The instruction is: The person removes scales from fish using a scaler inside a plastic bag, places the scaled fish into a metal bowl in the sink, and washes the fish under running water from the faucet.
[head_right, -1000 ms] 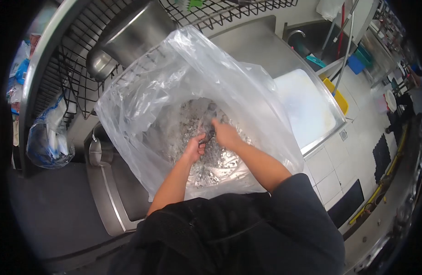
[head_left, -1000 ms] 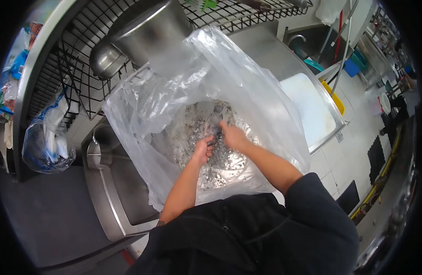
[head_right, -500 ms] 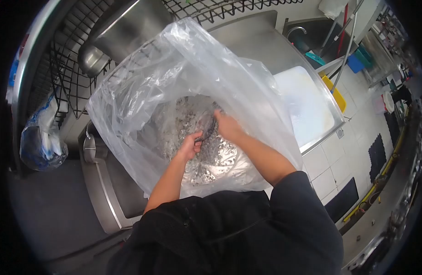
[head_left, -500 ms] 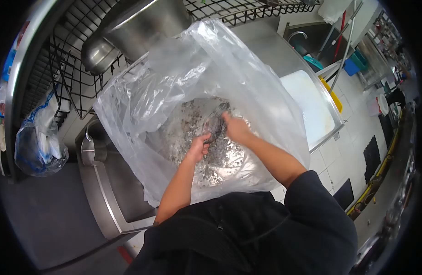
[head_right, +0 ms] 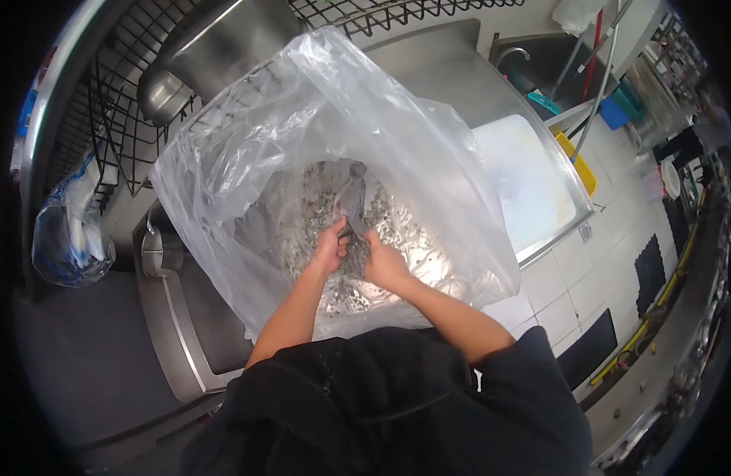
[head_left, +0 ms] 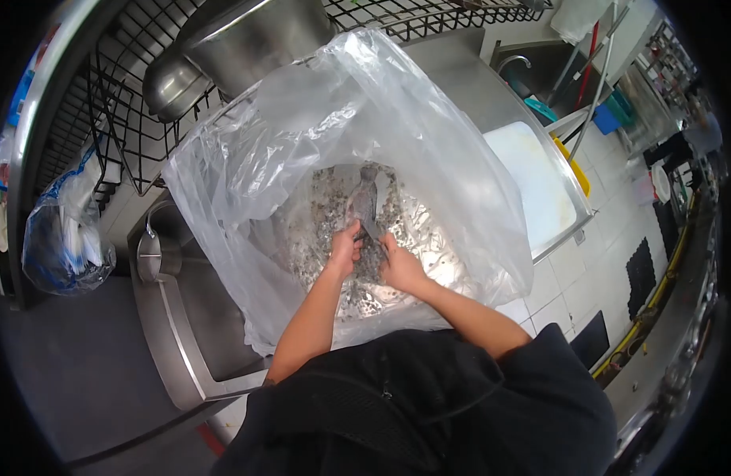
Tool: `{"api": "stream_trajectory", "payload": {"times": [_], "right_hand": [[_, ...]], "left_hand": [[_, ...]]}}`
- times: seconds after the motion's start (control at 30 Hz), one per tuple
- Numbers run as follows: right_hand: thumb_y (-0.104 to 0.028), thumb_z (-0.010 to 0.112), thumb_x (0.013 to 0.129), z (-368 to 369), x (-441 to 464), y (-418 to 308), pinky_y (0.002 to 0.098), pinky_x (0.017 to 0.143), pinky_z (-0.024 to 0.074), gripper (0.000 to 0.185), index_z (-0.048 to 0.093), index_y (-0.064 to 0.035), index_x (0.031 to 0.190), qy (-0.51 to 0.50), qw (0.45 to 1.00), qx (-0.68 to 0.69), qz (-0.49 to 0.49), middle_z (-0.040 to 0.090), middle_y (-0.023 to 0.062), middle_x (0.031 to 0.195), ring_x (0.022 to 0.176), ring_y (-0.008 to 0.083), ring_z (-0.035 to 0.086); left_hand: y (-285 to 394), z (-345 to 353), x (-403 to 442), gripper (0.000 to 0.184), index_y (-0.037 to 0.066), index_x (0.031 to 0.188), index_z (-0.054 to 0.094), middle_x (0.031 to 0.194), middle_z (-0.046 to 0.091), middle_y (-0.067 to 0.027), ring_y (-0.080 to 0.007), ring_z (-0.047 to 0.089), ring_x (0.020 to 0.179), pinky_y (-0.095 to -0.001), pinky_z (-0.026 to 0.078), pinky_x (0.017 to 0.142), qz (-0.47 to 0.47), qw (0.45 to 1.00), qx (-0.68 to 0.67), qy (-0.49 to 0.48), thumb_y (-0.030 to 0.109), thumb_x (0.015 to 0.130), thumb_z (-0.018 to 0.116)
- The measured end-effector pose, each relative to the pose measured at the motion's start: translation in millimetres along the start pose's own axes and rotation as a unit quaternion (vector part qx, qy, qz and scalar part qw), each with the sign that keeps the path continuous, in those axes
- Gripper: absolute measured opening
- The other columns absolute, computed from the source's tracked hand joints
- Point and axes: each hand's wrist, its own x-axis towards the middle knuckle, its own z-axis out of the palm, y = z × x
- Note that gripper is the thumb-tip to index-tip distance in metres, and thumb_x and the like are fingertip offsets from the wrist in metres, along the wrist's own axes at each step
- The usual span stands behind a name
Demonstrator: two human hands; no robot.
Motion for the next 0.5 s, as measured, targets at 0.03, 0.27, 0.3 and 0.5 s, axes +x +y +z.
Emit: {"api": "stream_trajectory", "payload": {"times": [0.03, 0.27, 0.3, 0.5], "right_hand": [[-0.005, 0.054, 0.083, -5.0, 6.6, 2.8, 0.0547, 0.078, 0.0495, 0.044, 0.043, -0.0048, 0.126, 0.018, 0.999, 0.014, -0.022, 0.065, 0.0293, 0.096, 0.089, 0.0476, 0.064], [-0.006, 0.055, 0.084, 9.7, 28.8, 4.2, 0.0539, 0.08, 0.0488, 0.041, 0.044, -0.0046, 0.123, 0.021, 0.999, 0.019, 0.015, 0.064, 0.0328, 0.101, 0.096, 0.0494, 0.062], [-0.007, 0.055, 0.083, 11.8, 6.1, 0.0, 0.0533, 0.082, 0.0487, 0.041, 0.044, -0.0052, 0.123, 0.008, 0.998, 0.062, 0.022, 0.063, 0.0334, 0.102, 0.098, 0.0496, 0.061], [-0.007, 0.055, 0.083, -7.7, 33.0, 13.8, 0.0529, 0.084, 0.0482, 0.045, 0.044, -0.005, 0.126, 0.067, 0.996, 0.065, -0.01, 0.063, 0.0325, 0.105, 0.099, 0.0491, 0.061]], "left_hand": [[-0.9, -0.8, -1.5, 0.023, 0.016, 0.095, 0.053, 0.061, 0.042, 0.0045, -0.0055, 0.034, 0.046, -0.0231, 0.023, 0.04, -0.001, 1.0, 0.004, -0.002, 0.038, 0.096, 0.061], [2.0, 5.1, 2.5, 0.025, 0.016, 0.097, 0.053, 0.063, 0.042, 0.004, -0.0056, 0.033, 0.048, -0.0228, 0.023, 0.04, 0.011, 1.0, -0.019, 0.009, 0.04, 0.096, 0.06], [-0.1, 5.9, 3.3, 0.026, 0.016, 0.097, 0.053, 0.063, 0.042, 0.0038, -0.0057, 0.033, 0.048, -0.0228, 0.023, 0.04, 0.019, 0.999, -0.037, 0.008, 0.041, 0.096, 0.06], [-2.4, -0.1, 9.6, 0.028, 0.014, 0.103, 0.057, 0.07, 0.046, 0.0017, -0.0064, 0.038, 0.054, -0.0232, 0.023, 0.041, -0.009, 1.0, -0.018, 0.006, 0.041, 0.095, 0.06]]}}
